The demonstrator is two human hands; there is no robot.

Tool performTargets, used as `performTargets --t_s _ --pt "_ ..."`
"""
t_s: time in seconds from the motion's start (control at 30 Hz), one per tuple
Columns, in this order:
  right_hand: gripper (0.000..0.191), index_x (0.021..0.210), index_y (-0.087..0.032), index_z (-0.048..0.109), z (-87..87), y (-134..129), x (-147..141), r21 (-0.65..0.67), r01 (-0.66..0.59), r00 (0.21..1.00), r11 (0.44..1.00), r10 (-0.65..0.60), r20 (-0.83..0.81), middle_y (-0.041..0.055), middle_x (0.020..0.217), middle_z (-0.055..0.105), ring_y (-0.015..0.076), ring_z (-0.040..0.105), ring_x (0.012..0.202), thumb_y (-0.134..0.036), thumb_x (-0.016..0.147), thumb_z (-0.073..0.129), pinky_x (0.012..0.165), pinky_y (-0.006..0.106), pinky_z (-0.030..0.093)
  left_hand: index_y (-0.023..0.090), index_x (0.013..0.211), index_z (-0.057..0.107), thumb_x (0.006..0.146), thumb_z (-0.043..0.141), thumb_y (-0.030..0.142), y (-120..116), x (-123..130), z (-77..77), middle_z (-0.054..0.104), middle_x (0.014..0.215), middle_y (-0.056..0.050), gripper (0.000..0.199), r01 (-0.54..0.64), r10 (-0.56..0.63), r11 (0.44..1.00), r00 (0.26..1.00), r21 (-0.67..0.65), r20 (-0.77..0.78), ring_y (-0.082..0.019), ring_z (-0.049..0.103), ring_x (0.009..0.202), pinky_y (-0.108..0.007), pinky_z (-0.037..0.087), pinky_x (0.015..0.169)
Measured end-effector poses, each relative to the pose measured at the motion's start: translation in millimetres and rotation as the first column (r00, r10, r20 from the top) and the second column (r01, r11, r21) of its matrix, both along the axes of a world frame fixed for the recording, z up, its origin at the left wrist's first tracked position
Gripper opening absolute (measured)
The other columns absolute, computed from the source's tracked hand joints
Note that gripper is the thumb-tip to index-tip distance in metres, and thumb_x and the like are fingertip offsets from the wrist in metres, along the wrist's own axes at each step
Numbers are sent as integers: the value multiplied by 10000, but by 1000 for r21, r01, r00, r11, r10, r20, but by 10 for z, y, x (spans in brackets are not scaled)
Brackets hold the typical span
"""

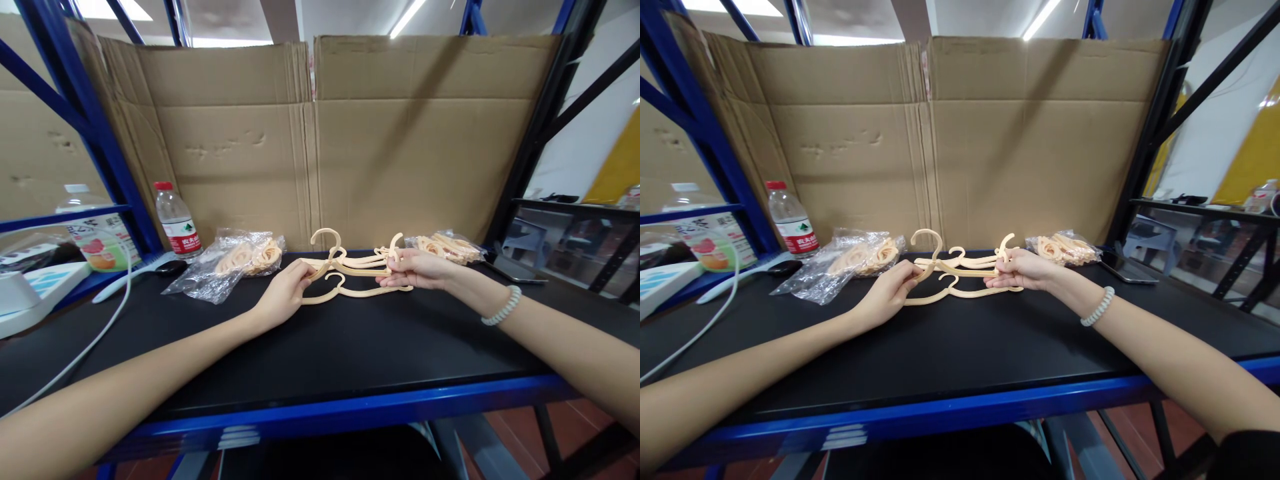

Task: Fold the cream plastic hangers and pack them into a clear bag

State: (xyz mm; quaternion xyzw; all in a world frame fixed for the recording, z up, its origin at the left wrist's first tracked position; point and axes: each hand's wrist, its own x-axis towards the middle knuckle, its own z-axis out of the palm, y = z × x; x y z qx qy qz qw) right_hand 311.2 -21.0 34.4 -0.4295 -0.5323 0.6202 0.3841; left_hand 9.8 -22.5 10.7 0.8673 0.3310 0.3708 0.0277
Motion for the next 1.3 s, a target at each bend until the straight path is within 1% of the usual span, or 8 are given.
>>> performTargets --t_s 0.13,0.27,0.43,0.63,0.73,0.9,1.03,1.3 --pt "212 784 -156 489 1 13 -15 115 68 996 991 -62 -58 72 771 653 153 683 734 39 862 466 738 242 597 182 830 494 838 396 53 10 -1 -9 524 825 -16 162 -5 5 1000 1000 -8 27 -160 504 766 -290 424 724" --pt "173 726 -150 520 7 57 36 185 67 996 980 -55 -69 83 864 663 143 659 758 -74 867 585 656 215 596 184 842 499 837 393 43 15 2 -17 529 837 -16 176 6 -6 1000 1000 -4 17 -156 506 768 -290 424 729" --pt "138 717 -138 595 -23 122 116 187 41 998 982 -31 -52 9 708 603 75 600 633 -105 775 715 567 117 549 183 820 481 847 403 60 26 -8 -24 522 819 -12 148 -13 13 1000 999 -15 35 -153 498 749 -284 414 709" --pt "160 779 -139 648 -37 163 150 158 64 994 985 -48 -103 26 808 636 94 635 730 -50 693 750 726 150 564 184 813 473 848 398 60 19 -10 -20 512 804 -8 149 -10 11 1000 999 -20 44 -149 485 731 -275 404 691" --pt "140 724 -165 634 -32 153 166 147 2 996 989 12 -92 12 785 631 103 632 739 -138 709 771 772 193 560 182 828 487 849 401 64 16 -8 -16 513 812 -12 148 -13 14 1000 999 -14 44 -151 486 738 -280 407 696" --pt "227 725 -184 610 15 80 162 89 -152 985 984 158 -65 42 870 650 223 645 960 -283 682 810 916 330 518 183 841 496 853 393 69 18 -4 -14 518 832 -18 154 1 -1 1000 999 -3 35 -156 493 758 -292 417 715" --pt "233 713 -172 575 57 22 144 51 -188 980 981 191 -48 44 817 654 254 661 954 -263 698 789 891 333 531 186 832 486 849 384 69 9 0 -9 517 837 -21 156 4 -4 1000 1000 -4 29 -162 498 777 -306 426 739" --pt "126 709 -157 559 91 -38 70 -10 -120 993 993 120 -12 128 836 699 227 694 835 -120 769 663 769 324 585 190 844 490 843 378 57 -6 4 -1 511 849 -25 174 7 -7 1000 1000 -6 12 -169 507 815 -316 436 770"
